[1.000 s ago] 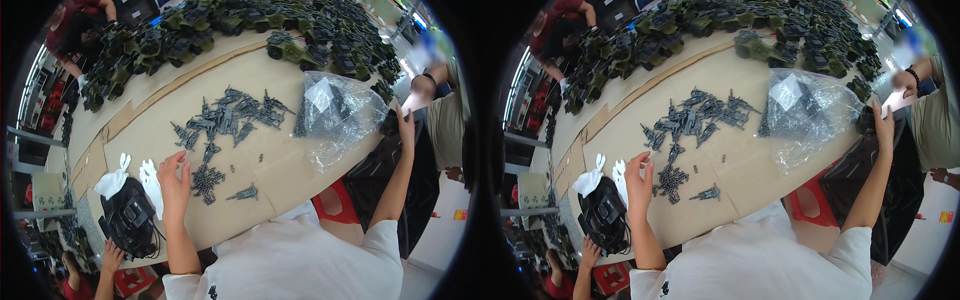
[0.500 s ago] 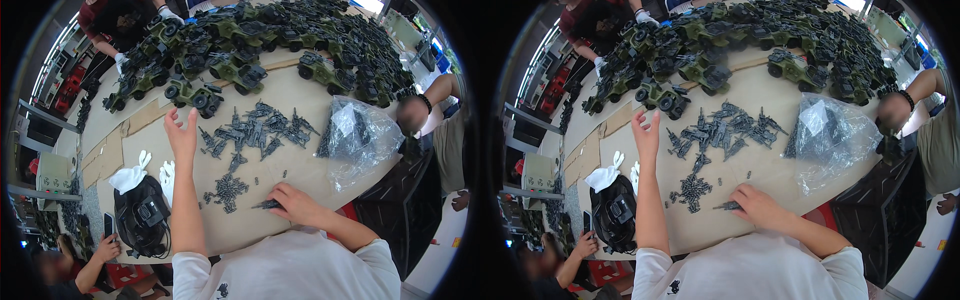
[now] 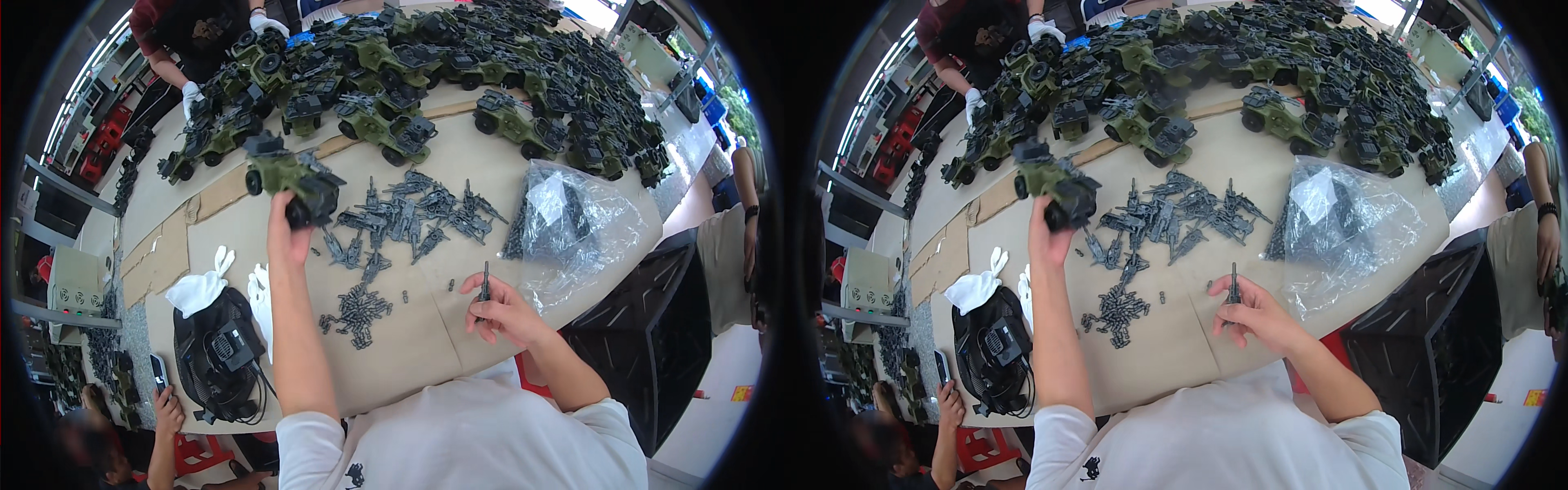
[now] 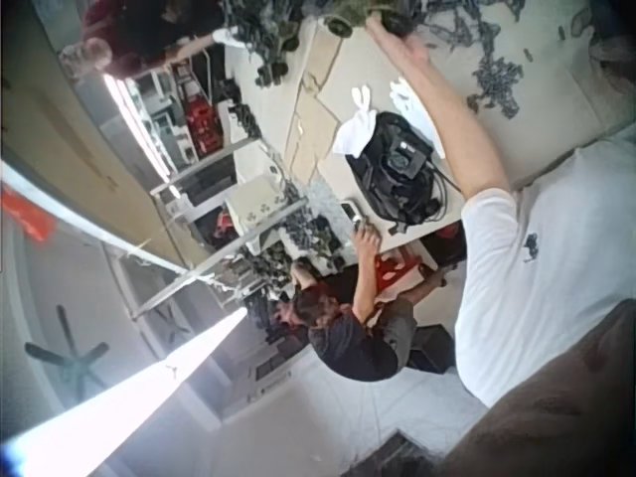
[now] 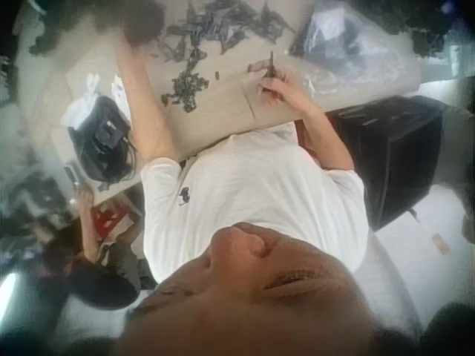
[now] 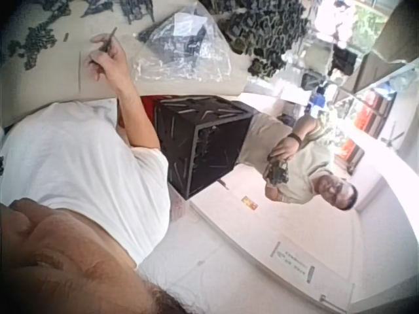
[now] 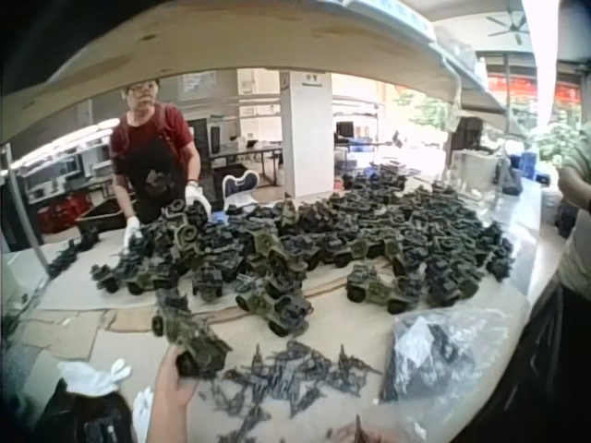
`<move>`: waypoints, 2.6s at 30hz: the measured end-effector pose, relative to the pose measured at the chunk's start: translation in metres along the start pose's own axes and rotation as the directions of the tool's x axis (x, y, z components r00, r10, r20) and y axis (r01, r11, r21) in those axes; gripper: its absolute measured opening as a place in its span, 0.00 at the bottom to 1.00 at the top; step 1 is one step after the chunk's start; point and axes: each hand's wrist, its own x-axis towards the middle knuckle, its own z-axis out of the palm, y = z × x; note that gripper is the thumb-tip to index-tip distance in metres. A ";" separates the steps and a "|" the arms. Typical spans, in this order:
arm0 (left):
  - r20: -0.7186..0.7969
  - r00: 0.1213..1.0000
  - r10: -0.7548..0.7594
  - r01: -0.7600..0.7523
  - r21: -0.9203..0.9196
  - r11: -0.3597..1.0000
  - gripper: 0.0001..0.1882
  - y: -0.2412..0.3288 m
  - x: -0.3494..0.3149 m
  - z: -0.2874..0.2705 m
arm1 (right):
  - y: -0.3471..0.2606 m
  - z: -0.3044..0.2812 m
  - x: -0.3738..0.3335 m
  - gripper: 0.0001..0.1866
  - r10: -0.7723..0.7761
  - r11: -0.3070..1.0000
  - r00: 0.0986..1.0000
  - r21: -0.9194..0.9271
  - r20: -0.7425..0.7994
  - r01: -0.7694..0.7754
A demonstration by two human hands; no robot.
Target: The person assembles small green toy military vehicles by hand. They pick up small grey plastic components from a pile on the table, attach them to the vehicle bodies, and place the completed units into a black tray held by a coworker.
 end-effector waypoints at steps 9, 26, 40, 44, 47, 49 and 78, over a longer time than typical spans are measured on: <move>0.405 0.906 -0.127 0.259 -0.290 0.921 0.46 -0.014 -0.148 0.016 | -0.026 0.005 0.002 0.19 -0.182 0.960 0.983 -0.213 0.011 0.180; 0.390 0.540 -0.746 0.756 0.166 0.634 0.36 -0.058 -0.207 -0.011 | -0.005 -0.006 -0.007 0.22 -0.276 0.934 0.954 -0.264 -0.113 0.239; 0.311 0.922 -0.231 0.133 0.307 0.942 0.29 -0.092 -0.194 -0.017 | 0.031 -0.003 0.004 0.26 -0.163 0.950 0.985 0.259 -0.059 0.173; 0.454 0.887 0.080 -0.339 0.525 0.781 0.27 -0.073 -0.163 0.022 | 0.035 -0.007 0.004 0.18 -0.182 0.928 0.978 0.311 -0.103 0.206; 0.579 0.797 0.171 -0.401 0.297 0.866 0.39 -0.077 -0.166 0.036 | 0.026 -0.004 -0.006 0.13 -0.316 0.907 0.941 0.251 -0.121 0.337; 0.499 0.861 0.100 -0.228 0.201 0.953 0.54 -0.072 -0.187 0.048 | 0.017 0.003 -0.013 0.12 -0.435 0.893 0.886 0.047 -0.158 0.447; -0.064 0.931 -0.360 0.345 -0.175 0.922 0.18 -0.061 -0.240 0.061 | 0.013 0.036 -0.028 0.12 -0.424 0.633 0.900 -0.678 0.100 0.374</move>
